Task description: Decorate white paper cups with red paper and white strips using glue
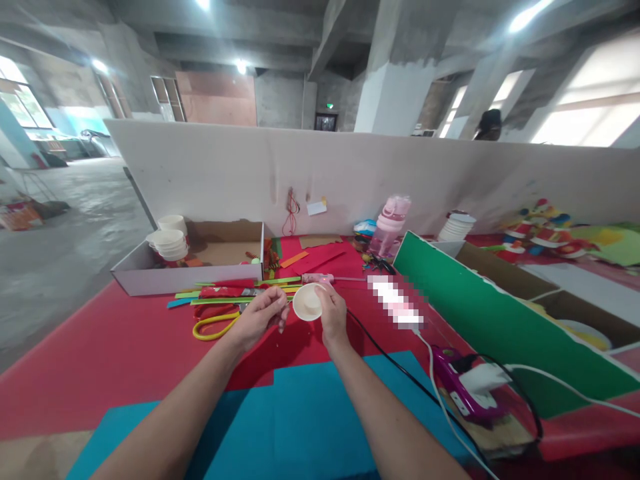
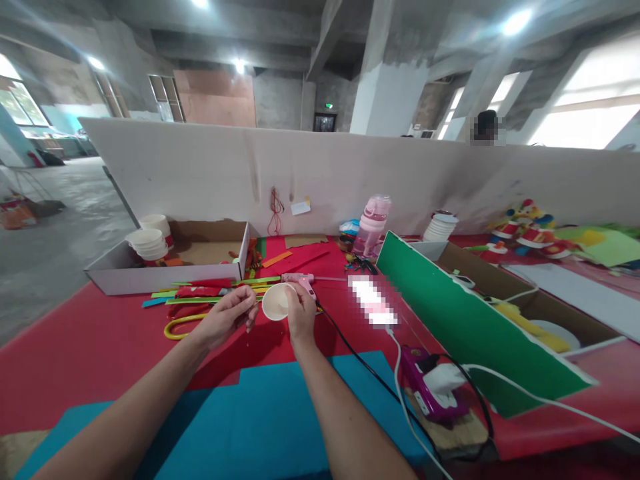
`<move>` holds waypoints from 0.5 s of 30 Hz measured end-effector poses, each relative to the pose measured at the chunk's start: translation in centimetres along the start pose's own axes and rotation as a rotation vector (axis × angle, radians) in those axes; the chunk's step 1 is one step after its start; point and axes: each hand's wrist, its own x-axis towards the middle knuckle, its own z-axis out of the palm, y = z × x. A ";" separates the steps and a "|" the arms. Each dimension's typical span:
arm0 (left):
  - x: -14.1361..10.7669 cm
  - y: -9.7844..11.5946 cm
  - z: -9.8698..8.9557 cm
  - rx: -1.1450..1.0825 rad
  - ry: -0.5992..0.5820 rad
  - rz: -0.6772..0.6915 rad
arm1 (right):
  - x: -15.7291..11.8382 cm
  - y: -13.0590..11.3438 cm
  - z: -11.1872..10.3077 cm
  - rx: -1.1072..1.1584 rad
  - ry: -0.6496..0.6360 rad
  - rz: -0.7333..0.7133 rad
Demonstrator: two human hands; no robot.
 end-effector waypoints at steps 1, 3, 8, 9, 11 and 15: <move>-0.1 0.1 0.0 0.009 -0.011 0.005 | 0.2 0.1 -0.1 0.010 0.014 0.002; -0.2 0.4 -0.1 0.022 -0.037 0.017 | 0.5 0.2 -0.4 0.032 0.075 0.009; -0.4 1.0 -0.3 0.227 -0.064 0.053 | 1.2 -0.1 -0.7 0.118 0.141 0.041; -0.3 1.0 -0.3 0.286 -0.052 0.051 | 1.2 -0.1 -0.7 0.125 0.124 0.051; -0.1 0.8 -0.4 0.375 -0.008 0.039 | 1.0 -0.1 -0.5 0.116 0.086 0.066; 0.3 0.2 -0.4 0.568 0.062 0.088 | 0.7 -0.1 -0.2 0.063 -0.060 0.031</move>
